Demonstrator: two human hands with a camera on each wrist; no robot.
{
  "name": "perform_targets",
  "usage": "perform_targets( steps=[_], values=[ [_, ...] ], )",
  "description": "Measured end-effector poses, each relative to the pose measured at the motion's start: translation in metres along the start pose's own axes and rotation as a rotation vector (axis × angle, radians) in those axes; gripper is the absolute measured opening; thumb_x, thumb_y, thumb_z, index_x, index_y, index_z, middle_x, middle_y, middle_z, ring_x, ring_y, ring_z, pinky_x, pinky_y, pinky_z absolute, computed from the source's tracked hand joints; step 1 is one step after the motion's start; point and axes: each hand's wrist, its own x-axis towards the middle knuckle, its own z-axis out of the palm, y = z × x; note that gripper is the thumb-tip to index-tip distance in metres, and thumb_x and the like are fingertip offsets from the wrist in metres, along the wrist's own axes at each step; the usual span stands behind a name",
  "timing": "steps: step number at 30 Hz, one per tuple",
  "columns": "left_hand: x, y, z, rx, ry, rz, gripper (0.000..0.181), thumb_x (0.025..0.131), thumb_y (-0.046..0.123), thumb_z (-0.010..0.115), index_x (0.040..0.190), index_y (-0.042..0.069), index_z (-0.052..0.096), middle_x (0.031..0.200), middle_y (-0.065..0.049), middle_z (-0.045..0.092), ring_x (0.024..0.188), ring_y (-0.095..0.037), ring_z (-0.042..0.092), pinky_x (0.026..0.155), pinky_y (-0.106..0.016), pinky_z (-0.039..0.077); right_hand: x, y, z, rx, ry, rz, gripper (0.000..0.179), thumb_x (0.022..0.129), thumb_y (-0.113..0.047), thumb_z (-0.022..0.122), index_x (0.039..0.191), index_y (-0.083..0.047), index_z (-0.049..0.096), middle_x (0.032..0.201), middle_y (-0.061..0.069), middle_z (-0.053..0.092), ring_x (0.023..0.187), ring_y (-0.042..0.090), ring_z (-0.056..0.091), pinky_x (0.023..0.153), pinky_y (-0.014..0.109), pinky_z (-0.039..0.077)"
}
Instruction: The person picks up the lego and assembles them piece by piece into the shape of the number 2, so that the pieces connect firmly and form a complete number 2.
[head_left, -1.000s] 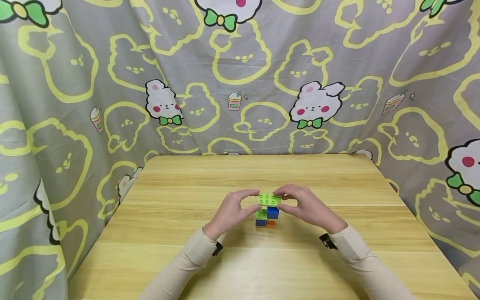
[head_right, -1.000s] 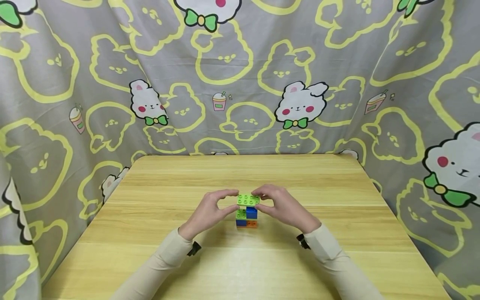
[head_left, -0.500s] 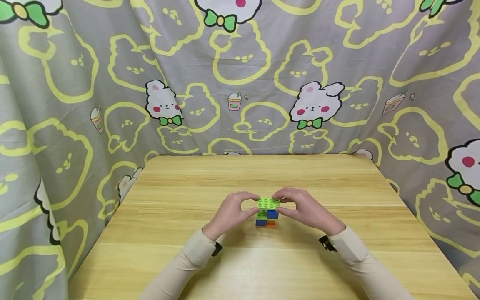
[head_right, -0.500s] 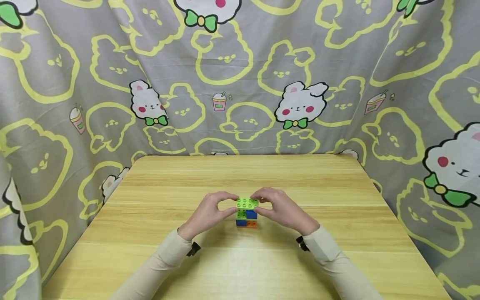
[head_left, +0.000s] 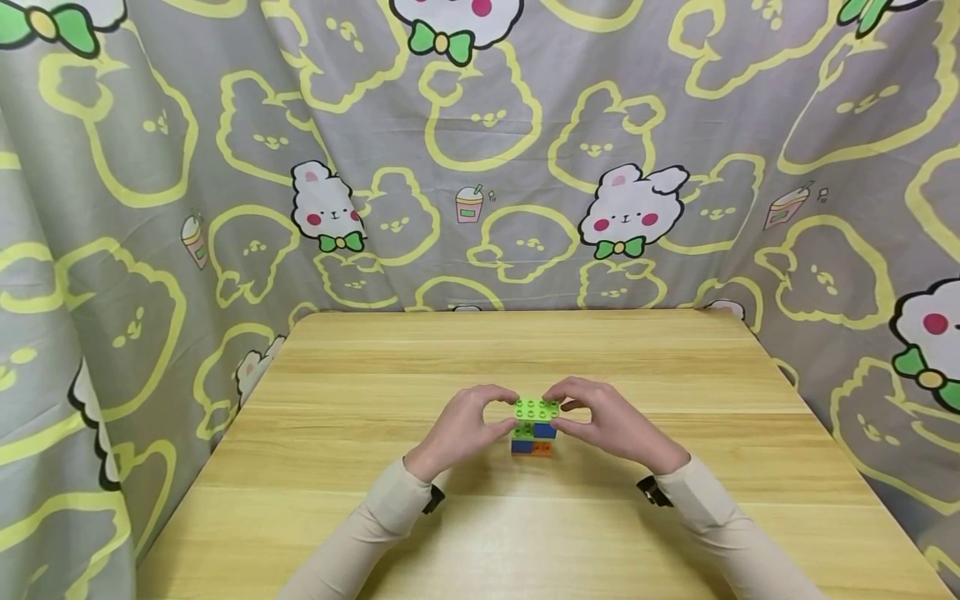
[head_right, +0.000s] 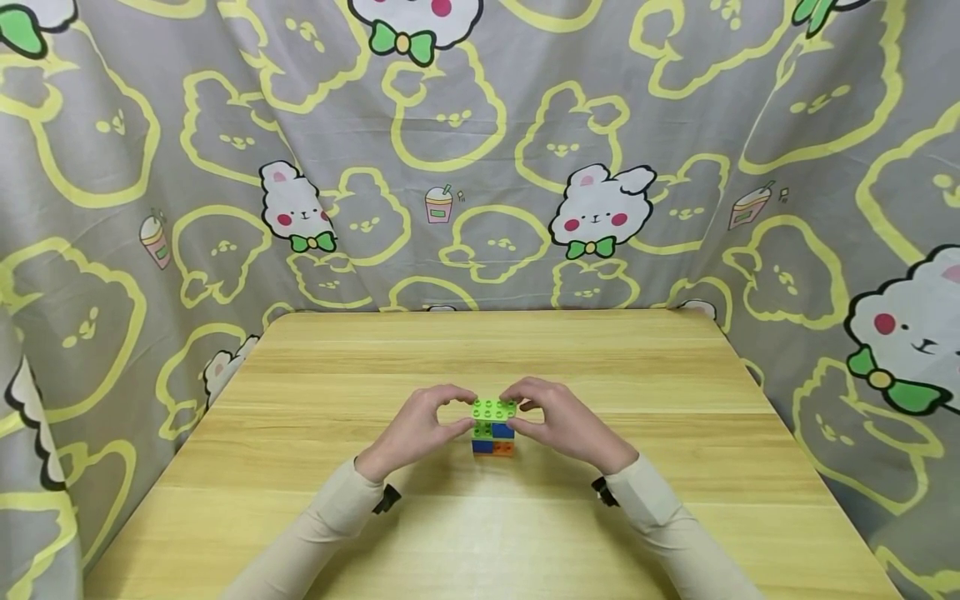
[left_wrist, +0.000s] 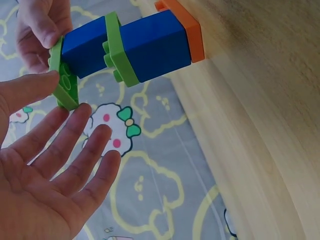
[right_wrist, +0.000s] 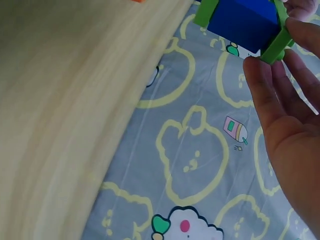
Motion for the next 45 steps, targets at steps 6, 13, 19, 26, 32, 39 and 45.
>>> perform_targets(
  steps=[6, 13, 19, 26, 32, 39, 45],
  values=[
    [0.000, 0.000, 0.000, -0.058, -0.014, -0.025, 0.036, 0.093, 0.017, 0.077, 0.125, 0.003, 0.070, 0.122, -0.008, 0.073, 0.115, -0.027, 0.067, 0.100, -0.046, 0.053, -0.003, 0.004, 0.005, 0.123, 0.005, 0.061, 0.030, 0.095, -0.019, 0.075, 0.124, -0.014, 0.067, 0.123, -0.001, 0.067, 0.110, 0.016, 0.067, 0.091, 0.035, 0.059],
    [0.001, -0.001, 0.000, -0.090, -0.031, -0.055, 0.032, 0.093, 0.018, 0.076, 0.122, 0.005, 0.071, 0.122, -0.008, 0.073, 0.115, -0.025, 0.066, 0.099, -0.048, 0.053, -0.008, 0.009, 0.013, 0.227, -0.001, 0.170, 0.042, 0.101, -0.034, 0.066, 0.134, -0.009, 0.063, 0.131, 0.002, 0.066, 0.113, 0.022, 0.065, 0.092, 0.030, 0.057],
    [0.001, -0.004, 0.000, -0.143, -0.056, -0.069, 0.033, 0.095, 0.020, 0.075, 0.124, 0.005, 0.071, 0.123, -0.008, 0.072, 0.117, -0.027, 0.065, 0.099, -0.049, 0.053, -0.011, 0.011, 0.018, 0.286, -0.025, 0.224, 0.047, 0.104, -0.035, 0.060, 0.143, -0.009, 0.058, 0.130, 0.003, 0.066, 0.116, 0.023, 0.064, 0.091, 0.030, 0.057],
    [0.001, -0.011, 0.001, -0.239, -0.111, -0.130, 0.039, 0.096, 0.024, 0.073, 0.130, 0.005, 0.068, 0.121, -0.006, 0.071, 0.116, -0.026, 0.065, 0.094, -0.039, 0.056, -0.013, 0.012, 0.020, 0.331, -0.080, 0.283, 0.050, 0.107, -0.038, 0.054, 0.151, -0.016, 0.050, 0.130, 0.006, 0.066, 0.112, 0.023, 0.066, 0.090, 0.036, 0.058],
    [0.001, -0.016, 0.002, -0.336, -0.155, -0.156, 0.040, 0.096, 0.025, 0.073, 0.131, 0.006, 0.067, 0.120, -0.007, 0.072, 0.112, -0.022, 0.067, 0.090, -0.030, 0.058, -0.013, 0.016, 0.022, 0.387, -0.123, 0.286, 0.051, 0.109, -0.037, 0.049, 0.155, -0.017, 0.043, 0.141, 0.011, 0.060, 0.117, 0.027, 0.066, 0.093, 0.041, 0.058],
    [0.000, -0.021, 0.002, -0.398, -0.197, -0.177, 0.040, 0.098, 0.027, 0.071, 0.135, 0.012, 0.065, 0.121, -0.010, 0.070, 0.105, -0.027, 0.072, 0.089, -0.036, 0.059, -0.014, 0.016, 0.024, 0.491, -0.166, 0.324, 0.052, 0.110, -0.037, 0.046, 0.159, -0.022, 0.036, 0.147, 0.018, 0.052, 0.116, 0.036, 0.066, 0.091, 0.049, 0.058],
    [0.001, -0.022, 0.001, -0.418, -0.200, -0.181, 0.039, 0.098, 0.026, 0.071, 0.134, 0.013, 0.066, 0.121, -0.011, 0.070, 0.102, -0.025, 0.072, 0.089, -0.038, 0.059, -0.014, 0.016, 0.024, 0.511, -0.171, 0.332, 0.052, 0.110, -0.037, 0.045, 0.159, -0.021, 0.035, 0.145, 0.019, 0.054, 0.108, 0.037, 0.070, 0.092, 0.052, 0.057]
  ],
)
